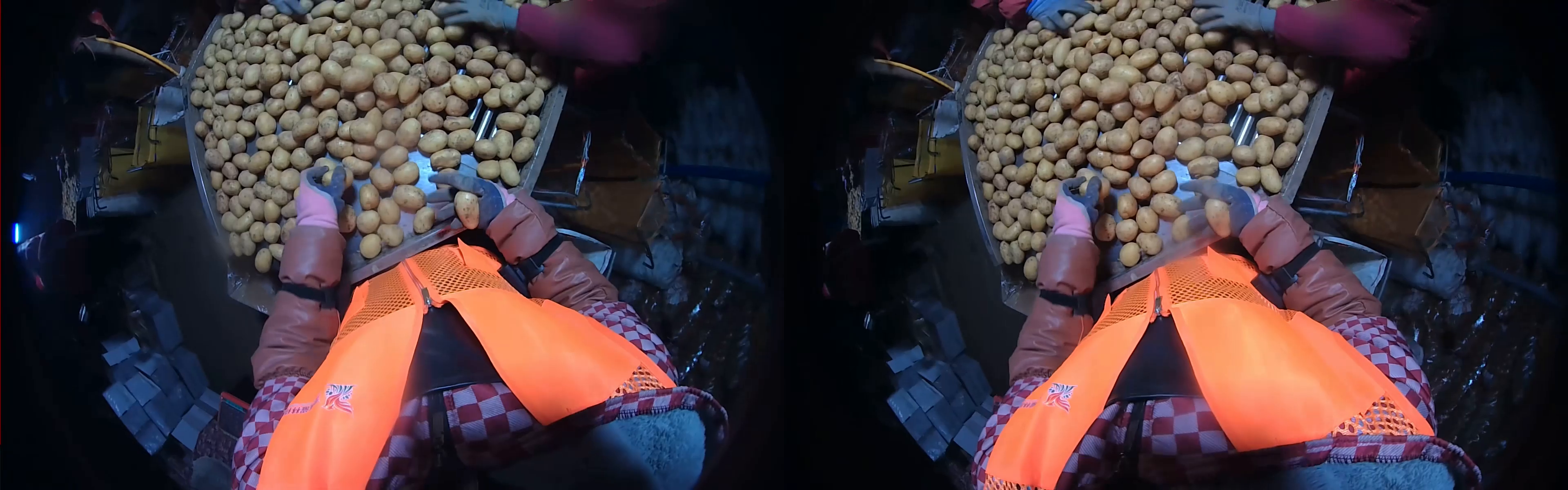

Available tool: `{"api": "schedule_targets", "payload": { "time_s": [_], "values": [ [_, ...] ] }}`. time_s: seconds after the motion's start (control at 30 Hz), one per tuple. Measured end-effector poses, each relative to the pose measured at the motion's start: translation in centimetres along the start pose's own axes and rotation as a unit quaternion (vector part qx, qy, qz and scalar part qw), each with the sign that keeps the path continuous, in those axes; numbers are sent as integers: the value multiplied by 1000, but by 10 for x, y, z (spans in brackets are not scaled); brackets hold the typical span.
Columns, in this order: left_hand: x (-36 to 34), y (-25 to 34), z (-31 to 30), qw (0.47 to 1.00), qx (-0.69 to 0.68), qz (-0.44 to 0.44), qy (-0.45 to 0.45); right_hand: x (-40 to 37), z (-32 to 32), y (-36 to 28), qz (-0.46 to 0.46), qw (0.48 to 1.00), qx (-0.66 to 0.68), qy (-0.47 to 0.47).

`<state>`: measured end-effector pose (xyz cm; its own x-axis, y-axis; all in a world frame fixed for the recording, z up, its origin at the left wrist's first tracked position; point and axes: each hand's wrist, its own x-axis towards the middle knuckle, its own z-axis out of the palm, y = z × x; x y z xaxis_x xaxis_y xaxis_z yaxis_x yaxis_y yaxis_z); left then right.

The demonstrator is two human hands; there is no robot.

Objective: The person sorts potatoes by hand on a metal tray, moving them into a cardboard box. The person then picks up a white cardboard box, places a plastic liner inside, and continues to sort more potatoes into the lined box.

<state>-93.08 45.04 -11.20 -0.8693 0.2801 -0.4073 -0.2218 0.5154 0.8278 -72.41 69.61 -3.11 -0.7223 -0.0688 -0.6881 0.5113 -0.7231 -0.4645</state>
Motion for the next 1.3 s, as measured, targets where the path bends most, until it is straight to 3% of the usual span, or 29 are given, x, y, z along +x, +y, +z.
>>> {"api": "schedule_targets", "payload": {
  "time_s": [0.07,0.1,0.17,0.2,0.23,0.27,0.3,0.37,0.4,0.43,0.47,0.53,0.57,0.6,0.63,0.7,0.77,0.8,0.87,0.93,0.97,1.0,1.07,1.1,1.13,1.2,1.23,1.27,1.3],
  "values": [
    [-51,57,7,990,-97,8,-98,-9,29,-3,-23,998,33,-48],
    [-57,55,24,982,-75,70,-161,-4,27,-4,-17,996,21,-91],
    [-46,36,34,972,-54,148,-173,6,8,0,-56,994,-69,-64],
    [-41,26,40,965,-45,187,-178,7,-7,-3,-73,994,-31,-79],
    [-49,48,19,978,-74,121,-155,8,-23,-7,-89,991,8,-95],
    [-51,57,1,985,-105,53,-129,-6,-41,-17,-130,991,26,-11],
    [-43,35,-13,989,-99,75,-82,-19,-59,-28,-169,982,36,73],
    [-27,-17,-51,992,96,68,51,-76,-63,-67,-216,963,146,67],
    [-2,-79,-60,993,-64,76,67,-82,-124,-72,-243,947,132,162],
    [-14,-49,-64,994,-36,48,93,-88,-187,-77,-260,924,111,260],
    [-28,-14,-63,993,-9,20,119,-89,-190,-79,-286,866,154,381],
    [-18,-25,-33,971,39,164,169,-81,-241,-80,-281,845,18,454],
    [-27,-6,-21,946,169,241,140,-73,-268,-81,-290,825,-77,478],
    [-35,14,-10,894,284,323,126,-50,-229,-79,-317,755,-163,550],
    [-43,23,-5,879,358,299,95,-41,-139,-83,-379,801,-104,452],
    [-43,18,-16,879,418,224,53,33,-131,-72,-460,759,-313,338],
    [-25,-17,-46,911,388,132,34,56,-44,-87,-412,712,-495,281],
    [-30,-26,-48,912,380,146,48,72,-15,-94,-403,689,-558,229],
    [-46,-48,-60,909,376,160,85,124,6,-119,-405,669,-603,156],
    [-64,-61,-54,882,430,142,132,148,61,-142,-353,669,-627,187],
    [-74,-59,-55,888,423,127,129,179,53,-152,-404,590,-673,187],
    [-84,-55,-58,894,414,116,125,191,64,-153,-376,499,-745,234],
    [-98,-44,-73,929,349,18,125,196,93,-122,-282,523,-779,200],
    [-100,-46,-80,934,332,-22,129,191,113,-98,-299,403,-829,248],
    [-101,-49,-87,938,315,-61,134,181,134,-89,-284,379,-849,233],
    [-110,-71,-103,924,316,-146,156,164,167,-68,-273,425,-844,179],
    [-116,-72,-106,916,304,-171,200,166,163,-58,-343,493,-795,81],
    [-111,-71,-102,905,292,-192,242,174,158,-46,-337,490,-800,73],
    [-103,-76,-93,865,296,-142,380,190,141,-32,-423,421,-801,58]
  ]
}}
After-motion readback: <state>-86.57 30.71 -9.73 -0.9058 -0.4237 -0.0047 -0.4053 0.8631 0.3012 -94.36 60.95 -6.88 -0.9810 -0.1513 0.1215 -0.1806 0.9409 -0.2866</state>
